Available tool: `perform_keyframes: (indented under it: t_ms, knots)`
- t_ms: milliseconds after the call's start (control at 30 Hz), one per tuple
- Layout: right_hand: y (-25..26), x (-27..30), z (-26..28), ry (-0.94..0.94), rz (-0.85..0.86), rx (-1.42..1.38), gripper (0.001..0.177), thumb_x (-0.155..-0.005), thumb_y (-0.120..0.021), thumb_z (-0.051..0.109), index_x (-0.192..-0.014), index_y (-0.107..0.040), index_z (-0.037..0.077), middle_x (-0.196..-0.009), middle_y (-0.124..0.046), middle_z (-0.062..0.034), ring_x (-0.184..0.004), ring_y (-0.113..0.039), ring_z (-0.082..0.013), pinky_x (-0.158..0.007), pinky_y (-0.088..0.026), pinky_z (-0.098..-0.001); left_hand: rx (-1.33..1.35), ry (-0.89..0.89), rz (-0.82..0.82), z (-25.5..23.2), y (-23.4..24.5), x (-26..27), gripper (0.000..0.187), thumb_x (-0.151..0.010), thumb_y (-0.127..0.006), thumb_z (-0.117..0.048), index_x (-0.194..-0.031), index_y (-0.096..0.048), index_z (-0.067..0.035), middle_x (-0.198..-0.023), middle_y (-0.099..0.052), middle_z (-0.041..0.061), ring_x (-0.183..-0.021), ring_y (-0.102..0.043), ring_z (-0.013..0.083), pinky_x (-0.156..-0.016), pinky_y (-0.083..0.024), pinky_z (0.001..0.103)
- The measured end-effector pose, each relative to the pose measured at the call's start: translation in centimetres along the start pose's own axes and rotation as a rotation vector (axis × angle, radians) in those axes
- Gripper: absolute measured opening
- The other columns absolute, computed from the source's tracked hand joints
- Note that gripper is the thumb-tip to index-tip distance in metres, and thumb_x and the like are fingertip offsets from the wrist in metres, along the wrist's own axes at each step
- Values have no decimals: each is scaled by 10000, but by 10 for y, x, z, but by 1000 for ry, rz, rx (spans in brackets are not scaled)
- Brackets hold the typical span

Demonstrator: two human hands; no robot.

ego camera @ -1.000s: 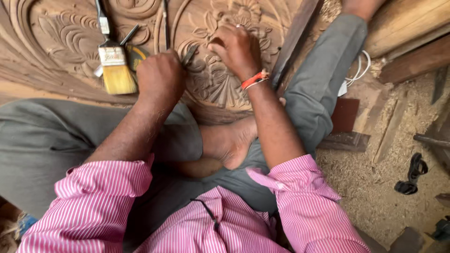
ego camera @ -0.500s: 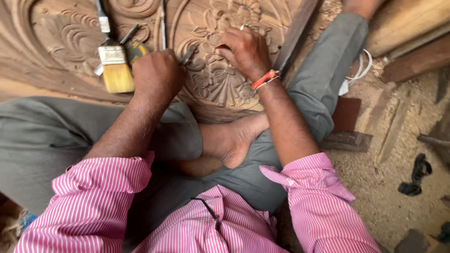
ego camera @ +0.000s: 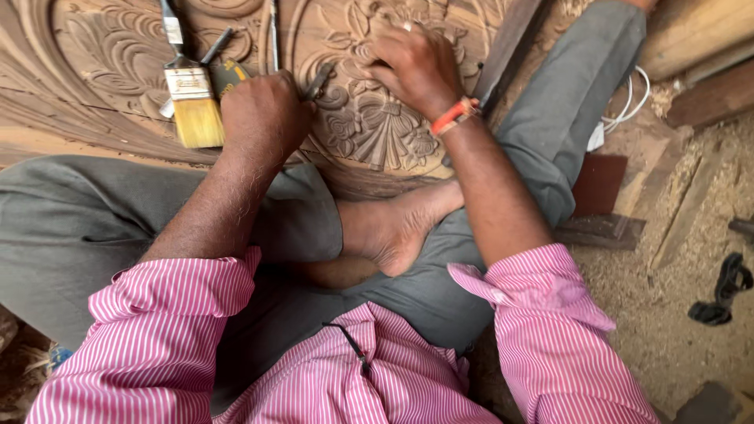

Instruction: The person is carving a floral design into a wooden panel using a chisel and mallet. They are also seen brushing away wood shavings and sanding the surface with a sanding block.

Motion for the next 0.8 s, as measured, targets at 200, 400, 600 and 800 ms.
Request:
perform_keyframes:
  t_ms: [200, 400, 600, 800]
  knots:
    - [-16, -2, -12, 7, 8, 69, 291, -853, -906, 313, -932, -705, 117, -864, -696, -28, -790, -691, -207, -679, -560, -378, 27, -13, -54, 2, 3, -3, 453, -799, -816, -519, -863, -747, -76, -767, -740, 148, -732, -733, 344, -605, -567, 470]
    - [-19, 3, -10, -226, 101, -118, 244, -894, -881, 315, -954, -745, 121, -878, -728, -77, -795, -710, -256, -712, -549, -429, -15, 11, 0, -2, -1, 0, 363, -838, -798, -450, -848, -761, -89, -755, -738, 144, -687, -739, 319, -564, -571, 432]
    - [-16, 0, -6, -381, 59, -303, 256, -859, -854, 292, -961, -758, 77, -880, -733, -120, -817, -721, -291, -724, -552, -428, -68, 51, -21, 7, -7, 1, 227, -862, -749, -317, -803, -766, -98, -766, -740, 153, -699, -739, 327, -572, -571, 431]
    - [-35, -8, -18, -341, -1, -238, 380, -802, -927, 361, -987, -780, 64, -920, -738, -151, -835, -713, -291, -734, -558, -442, -80, 52, 11, 5, 1, -4, 410, -850, -783, -470, -844, -763, -61, -794, -742, 154, -739, -742, 324, -606, -573, 437]
Point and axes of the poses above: each hand's wrist, its own x-axis away from the middle knuckle, its own y-axis out of the back of the hand, z = x × y, the point moved 3 cm from there along -x, towards the middle knuckle
